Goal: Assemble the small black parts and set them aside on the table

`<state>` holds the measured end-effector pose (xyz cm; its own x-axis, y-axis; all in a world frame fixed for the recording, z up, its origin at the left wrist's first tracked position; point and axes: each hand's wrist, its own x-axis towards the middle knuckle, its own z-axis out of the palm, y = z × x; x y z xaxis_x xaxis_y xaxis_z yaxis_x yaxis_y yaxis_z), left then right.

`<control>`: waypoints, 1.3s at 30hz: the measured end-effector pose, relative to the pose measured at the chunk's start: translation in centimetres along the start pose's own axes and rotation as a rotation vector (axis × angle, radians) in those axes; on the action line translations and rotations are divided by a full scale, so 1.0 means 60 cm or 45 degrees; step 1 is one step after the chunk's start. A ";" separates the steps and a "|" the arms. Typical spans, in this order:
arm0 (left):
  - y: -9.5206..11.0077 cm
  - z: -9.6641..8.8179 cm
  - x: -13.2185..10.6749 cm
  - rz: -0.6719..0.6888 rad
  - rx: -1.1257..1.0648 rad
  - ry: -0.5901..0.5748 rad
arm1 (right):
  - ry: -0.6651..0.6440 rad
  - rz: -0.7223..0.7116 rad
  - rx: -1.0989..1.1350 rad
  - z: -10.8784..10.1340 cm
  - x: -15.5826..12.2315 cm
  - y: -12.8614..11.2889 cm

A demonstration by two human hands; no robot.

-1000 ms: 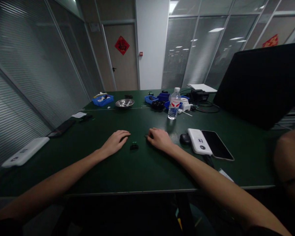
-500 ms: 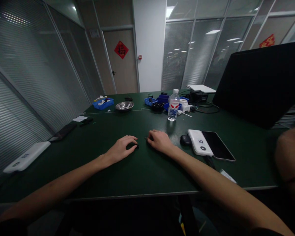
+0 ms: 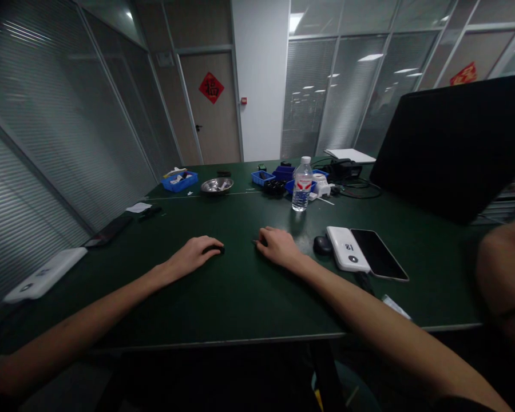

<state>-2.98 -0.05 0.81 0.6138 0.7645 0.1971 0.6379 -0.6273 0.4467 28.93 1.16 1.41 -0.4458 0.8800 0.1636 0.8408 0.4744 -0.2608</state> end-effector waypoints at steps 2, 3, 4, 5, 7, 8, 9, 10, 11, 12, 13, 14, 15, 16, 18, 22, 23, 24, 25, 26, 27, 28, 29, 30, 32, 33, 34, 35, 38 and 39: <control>-0.053 -0.034 -0.017 -0.140 0.005 0.028 | -0.012 0.004 0.007 -0.001 -0.001 -0.001; -0.085 -0.055 -0.029 -0.235 0.026 0.073 | -0.013 0.006 0.005 -0.002 -0.001 -0.002; -0.117 -0.077 -0.042 -0.345 0.062 0.121 | -0.009 0.009 0.001 -0.003 -0.001 -0.002; -0.150 -0.101 -0.057 -0.457 0.106 0.151 | -0.007 0.011 -0.002 -0.004 -0.001 -0.003; -0.210 -0.144 -0.092 -0.629 0.185 0.190 | -0.015 0.008 0.010 -0.005 -0.001 -0.004; -0.234 -0.162 -0.110 -0.683 0.236 0.218 | -0.026 0.009 0.018 -0.005 -0.001 -0.004; -0.254 -0.177 -0.127 -0.724 0.295 0.239 | -0.037 0.012 0.022 -0.006 -0.001 -0.004; -0.269 -0.187 -0.143 -0.757 0.350 0.263 | -0.042 0.018 0.020 -0.005 0.000 -0.005; -0.280 -0.194 -0.156 -0.782 0.392 0.291 | -0.042 0.023 0.014 -0.005 0.000 -0.005; -0.288 -0.197 -0.167 -0.796 0.424 0.316 | -0.038 0.029 0.005 -0.005 0.000 -0.005; -0.293 -0.198 -0.175 -0.798 0.446 0.337 | -0.030 0.032 -0.005 -0.004 0.000 -0.005; -0.296 -0.197 -0.180 -0.791 0.460 0.357 | -0.022 0.032 -0.011 -0.003 0.000 -0.005; -0.298 -0.195 -0.182 -0.777 0.470 0.369 | -0.018 0.029 -0.014 -0.003 0.000 -0.005; -0.300 -0.193 -0.183 -0.761 0.478 0.377 | -0.018 0.025 -0.013 -0.002 0.000 -0.005; -0.302 -0.190 -0.182 -0.745 0.488 0.389 | -0.014 0.018 -0.010 -0.001 0.000 -0.004; -0.300 -0.188 -0.182 -0.775 0.501 0.392 | 0.007 0.002 -0.017 0.004 0.001 -0.001; -0.298 -0.187 -0.182 -0.786 0.510 0.393 | 0.011 0.001 -0.021 0.005 0.001 0.000; -0.296 -0.186 -0.183 -0.797 0.519 0.399 | 0.015 0.002 -0.026 0.005 0.001 0.000; -0.293 -0.184 -0.184 -0.805 0.526 0.410 | 0.019 0.004 -0.030 0.006 0.001 0.000; -0.291 -0.182 -0.185 -0.808 0.529 0.426 | 0.020 0.005 -0.030 0.005 0.001 0.000; -0.290 -0.181 -0.186 -0.806 0.529 0.441 | 0.017 0.004 -0.027 0.005 0.001 0.000; -0.289 -0.179 -0.187 -0.800 0.529 0.454 | 0.012 0.003 -0.022 0.004 0.000 -0.001; -0.289 -0.178 -0.188 -0.793 0.531 0.468 | 0.006 0.002 -0.016 0.003 0.000 -0.002; -0.289 -0.177 -0.188 -0.785 0.537 0.477 | -0.001 0.000 -0.010 0.002 0.000 -0.002; -0.290 -0.176 -0.188 -0.767 0.546 0.481 | -0.002 0.003 -0.009 0.001 -0.001 -0.003; -0.291 -0.176 -0.188 -0.763 0.547 0.478 | 0.001 0.003 -0.012 0.001 0.000 -0.003; -0.291 -0.176 -0.188 -0.760 0.547 0.470 | 0.005 0.003 -0.017 0.001 0.000 -0.003; -0.291 -0.176 -0.188 -0.759 0.547 0.460 | 0.004 0.001 -0.020 0.001 0.000 -0.002; -0.288 -0.175 -0.186 -0.756 0.592 0.431 | -0.006 0.000 -0.017 0.000 0.000 -0.002; -0.287 -0.174 -0.186 -0.750 0.616 0.417 | -0.009 0.000 -0.011 0.000 0.000 -0.002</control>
<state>-25.65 3.77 0.06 -0.0022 0.9454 0.3258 0.9881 -0.0481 0.1460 28.83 1.09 1.45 -0.4477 0.8803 0.1566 0.8436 0.4739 -0.2524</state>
